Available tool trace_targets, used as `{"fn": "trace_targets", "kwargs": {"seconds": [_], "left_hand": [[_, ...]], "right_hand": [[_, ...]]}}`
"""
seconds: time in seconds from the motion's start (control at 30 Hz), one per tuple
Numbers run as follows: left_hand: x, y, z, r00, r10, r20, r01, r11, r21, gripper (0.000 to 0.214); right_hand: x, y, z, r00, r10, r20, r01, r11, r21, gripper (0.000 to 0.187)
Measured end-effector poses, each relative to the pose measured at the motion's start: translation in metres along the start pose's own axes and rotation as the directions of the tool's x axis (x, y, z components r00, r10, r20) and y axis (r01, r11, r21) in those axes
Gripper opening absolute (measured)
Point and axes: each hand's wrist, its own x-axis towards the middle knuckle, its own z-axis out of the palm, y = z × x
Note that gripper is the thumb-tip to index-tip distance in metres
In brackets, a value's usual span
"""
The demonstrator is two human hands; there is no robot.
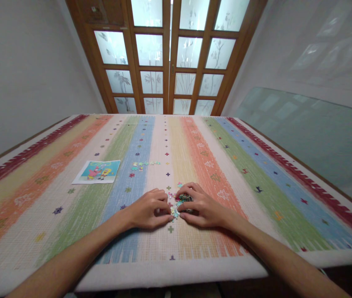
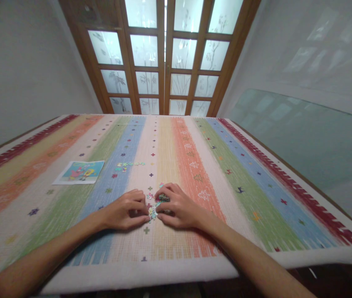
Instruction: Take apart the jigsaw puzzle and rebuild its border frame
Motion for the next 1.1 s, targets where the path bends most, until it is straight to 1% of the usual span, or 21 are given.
{"fn": "trace_targets", "kwargs": {"seconds": [0.17,0.3,0.4,0.53,0.6,0.73,0.83,0.97,1.1], "left_hand": [[-0.0007,-0.0023,0.0002,1.000,0.001,-0.019,0.000,0.999,0.048,0.016],[-0.0001,-0.0029,0.0005,1.000,0.002,-0.008,-0.001,0.996,0.091,0.018],[0.0001,-0.0043,0.0001,0.999,0.003,-0.032,0.001,0.993,0.122,0.018],[0.0003,-0.0055,0.0001,0.999,0.002,-0.047,0.004,0.992,0.127,0.022],[0.0006,-0.0056,0.0011,0.999,-0.001,-0.040,0.007,0.991,0.134,0.024],[0.0014,-0.0055,0.0042,0.999,-0.010,-0.035,0.015,0.988,0.156,0.023],[0.0024,-0.0056,0.0055,0.997,-0.014,-0.071,0.025,0.988,0.155,0.019],[0.0033,-0.0056,0.0060,0.994,-0.048,-0.096,0.062,0.986,0.153,0.015],[0.0033,-0.0040,0.0060,0.992,-0.095,-0.081,0.105,0.985,0.139,0.016]], "right_hand": [[0.0008,-0.0004,-0.0002,1.000,0.007,-0.005,-0.007,1.000,-0.004,0.013],[0.0012,-0.0017,-0.0010,1.000,0.007,-0.027,-0.007,1.000,0.005,0.014],[0.0012,-0.0022,-0.0012,1.000,0.010,-0.016,-0.010,1.000,-0.001,0.014],[0.0019,-0.0024,-0.0007,0.999,-0.036,-0.032,0.036,0.999,-0.006,0.019],[0.0023,-0.0025,-0.0007,0.998,-0.050,-0.042,0.050,0.999,-0.002,0.019],[0.0018,-0.0023,-0.0011,1.000,-0.012,-0.023,0.012,1.000,0.024,0.014],[0.0007,-0.0016,-0.0010,1.000,0.003,-0.006,-0.003,1.000,0.020,0.012],[0.0005,-0.0006,0.0003,1.000,-0.010,-0.022,0.010,1.000,0.020,0.012],[0.0014,-0.0004,0.0011,0.998,-0.028,-0.053,0.029,1.000,0.013,0.012]]}}
